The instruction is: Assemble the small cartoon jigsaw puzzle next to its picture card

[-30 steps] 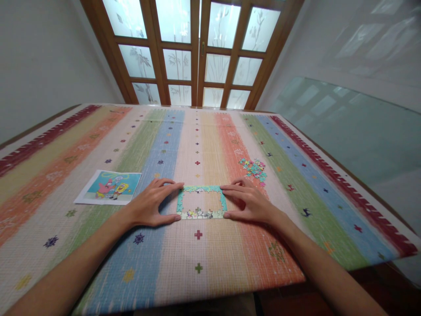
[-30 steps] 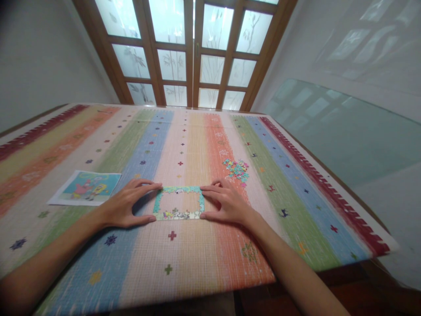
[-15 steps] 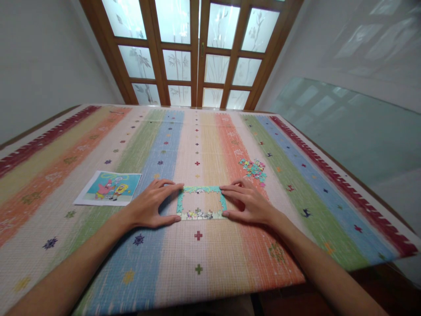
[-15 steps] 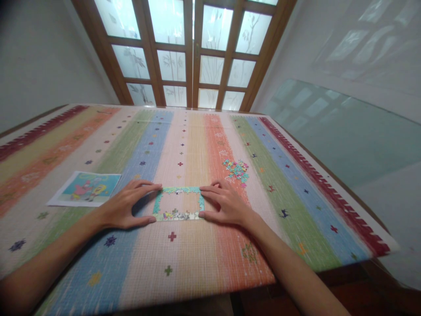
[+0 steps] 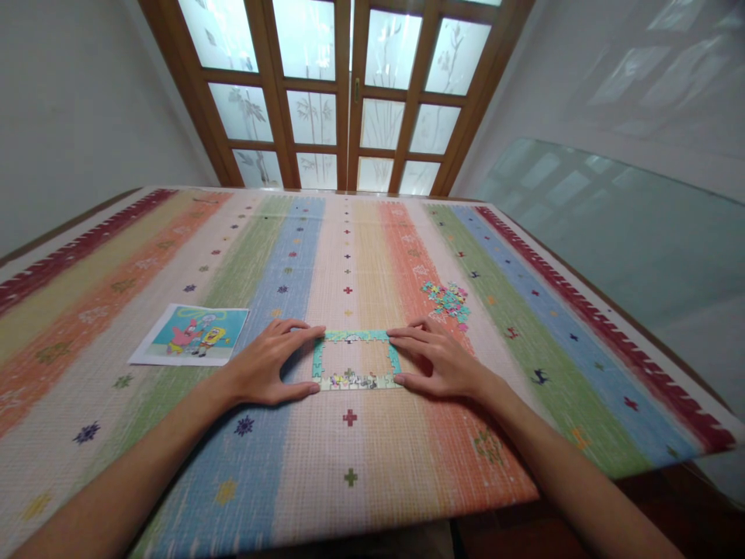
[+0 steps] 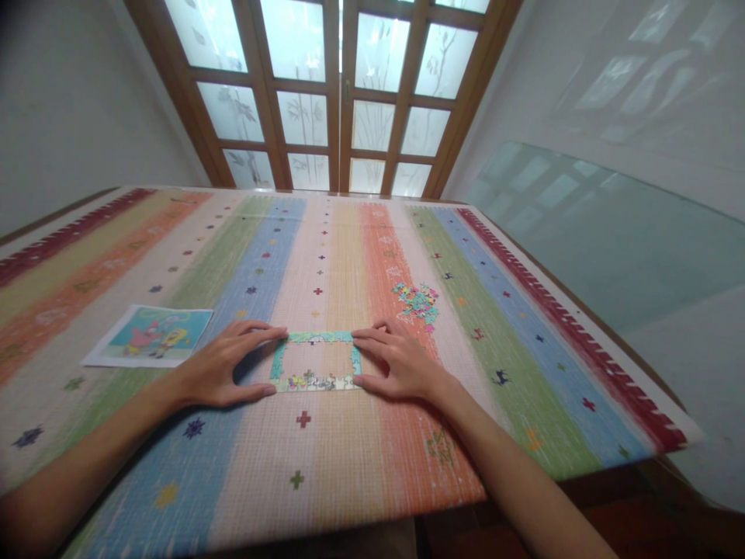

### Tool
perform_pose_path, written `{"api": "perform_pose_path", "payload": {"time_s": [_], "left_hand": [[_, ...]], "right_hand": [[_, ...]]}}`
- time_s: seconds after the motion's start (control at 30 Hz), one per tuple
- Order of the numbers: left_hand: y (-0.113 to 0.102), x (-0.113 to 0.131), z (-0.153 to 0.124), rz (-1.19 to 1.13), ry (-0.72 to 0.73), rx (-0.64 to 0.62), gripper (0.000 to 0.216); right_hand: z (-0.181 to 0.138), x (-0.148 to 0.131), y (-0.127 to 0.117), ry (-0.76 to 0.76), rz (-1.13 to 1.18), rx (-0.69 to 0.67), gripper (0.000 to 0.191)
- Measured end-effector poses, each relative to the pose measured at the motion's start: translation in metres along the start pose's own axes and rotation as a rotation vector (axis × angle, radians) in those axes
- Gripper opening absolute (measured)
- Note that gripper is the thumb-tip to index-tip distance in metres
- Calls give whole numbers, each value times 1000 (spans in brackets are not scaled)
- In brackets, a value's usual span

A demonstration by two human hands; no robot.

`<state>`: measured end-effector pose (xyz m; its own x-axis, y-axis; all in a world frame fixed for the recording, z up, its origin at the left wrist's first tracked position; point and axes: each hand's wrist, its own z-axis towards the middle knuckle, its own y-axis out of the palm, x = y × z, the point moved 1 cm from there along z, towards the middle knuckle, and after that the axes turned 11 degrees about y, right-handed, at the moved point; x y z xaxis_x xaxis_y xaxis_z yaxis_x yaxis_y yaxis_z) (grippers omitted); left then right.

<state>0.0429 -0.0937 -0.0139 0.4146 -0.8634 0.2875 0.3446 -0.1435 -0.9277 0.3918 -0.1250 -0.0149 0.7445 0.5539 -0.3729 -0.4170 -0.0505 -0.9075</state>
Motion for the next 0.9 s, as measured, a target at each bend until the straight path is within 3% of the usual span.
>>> {"api": "perform_pose_path", "payload": {"time_s": [0.9], "left_hand": [[1,0,-1,-23,-43,9,76]], "right_hand": [[-1,3,3,51,38,0,66]]}}
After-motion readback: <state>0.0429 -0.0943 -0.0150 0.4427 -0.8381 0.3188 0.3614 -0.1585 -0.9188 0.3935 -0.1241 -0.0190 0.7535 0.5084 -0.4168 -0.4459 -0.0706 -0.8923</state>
